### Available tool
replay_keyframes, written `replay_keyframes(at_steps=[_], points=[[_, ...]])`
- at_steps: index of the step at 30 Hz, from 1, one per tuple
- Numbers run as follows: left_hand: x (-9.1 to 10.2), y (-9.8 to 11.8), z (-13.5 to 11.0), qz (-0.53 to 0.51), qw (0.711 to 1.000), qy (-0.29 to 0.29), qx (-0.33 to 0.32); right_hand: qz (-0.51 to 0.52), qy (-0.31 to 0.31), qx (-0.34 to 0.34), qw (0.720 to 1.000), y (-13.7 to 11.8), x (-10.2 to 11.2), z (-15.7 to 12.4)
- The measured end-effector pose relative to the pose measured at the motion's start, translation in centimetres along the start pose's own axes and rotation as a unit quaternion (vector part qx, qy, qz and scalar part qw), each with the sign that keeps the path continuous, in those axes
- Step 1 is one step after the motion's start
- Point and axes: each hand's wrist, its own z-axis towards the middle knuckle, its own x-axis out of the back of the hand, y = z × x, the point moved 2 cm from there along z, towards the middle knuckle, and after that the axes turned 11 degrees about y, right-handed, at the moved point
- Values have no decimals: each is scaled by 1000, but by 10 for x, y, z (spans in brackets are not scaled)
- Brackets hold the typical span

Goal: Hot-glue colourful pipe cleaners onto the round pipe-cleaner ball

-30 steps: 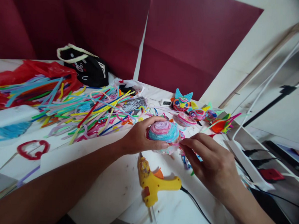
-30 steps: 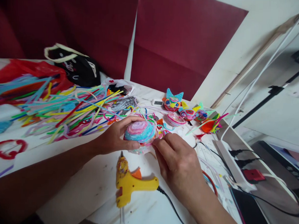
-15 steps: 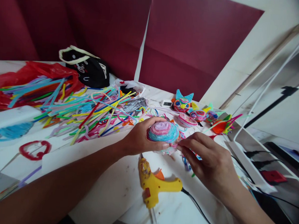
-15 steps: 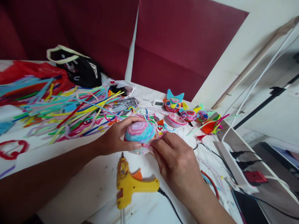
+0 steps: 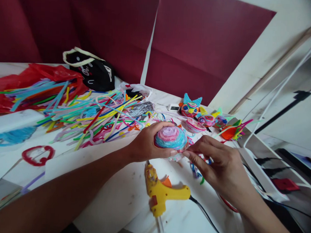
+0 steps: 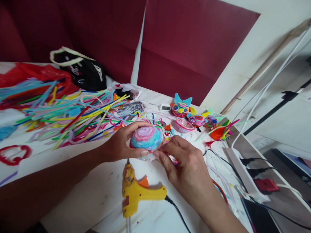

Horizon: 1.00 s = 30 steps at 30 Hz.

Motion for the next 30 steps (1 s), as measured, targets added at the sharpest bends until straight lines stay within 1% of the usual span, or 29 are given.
replay_keyframes(at_steps=[4, 18, 24, 30], points=[[0, 0, 0, 4, 1000, 3, -3, 4, -2, -13, 1000, 2, -1, 1], [0, 2, 0, 16, 1000, 14, 3, -14, 19, -38, 999, 6, -6, 2], [-1, 4, -1, 21, 1000, 16, 6, -15, 8, -69, 997, 6, -7, 5], [-1, 0, -1, 14, 1000, 8, 23, -24, 4, -100, 995, 8, -9, 6]])
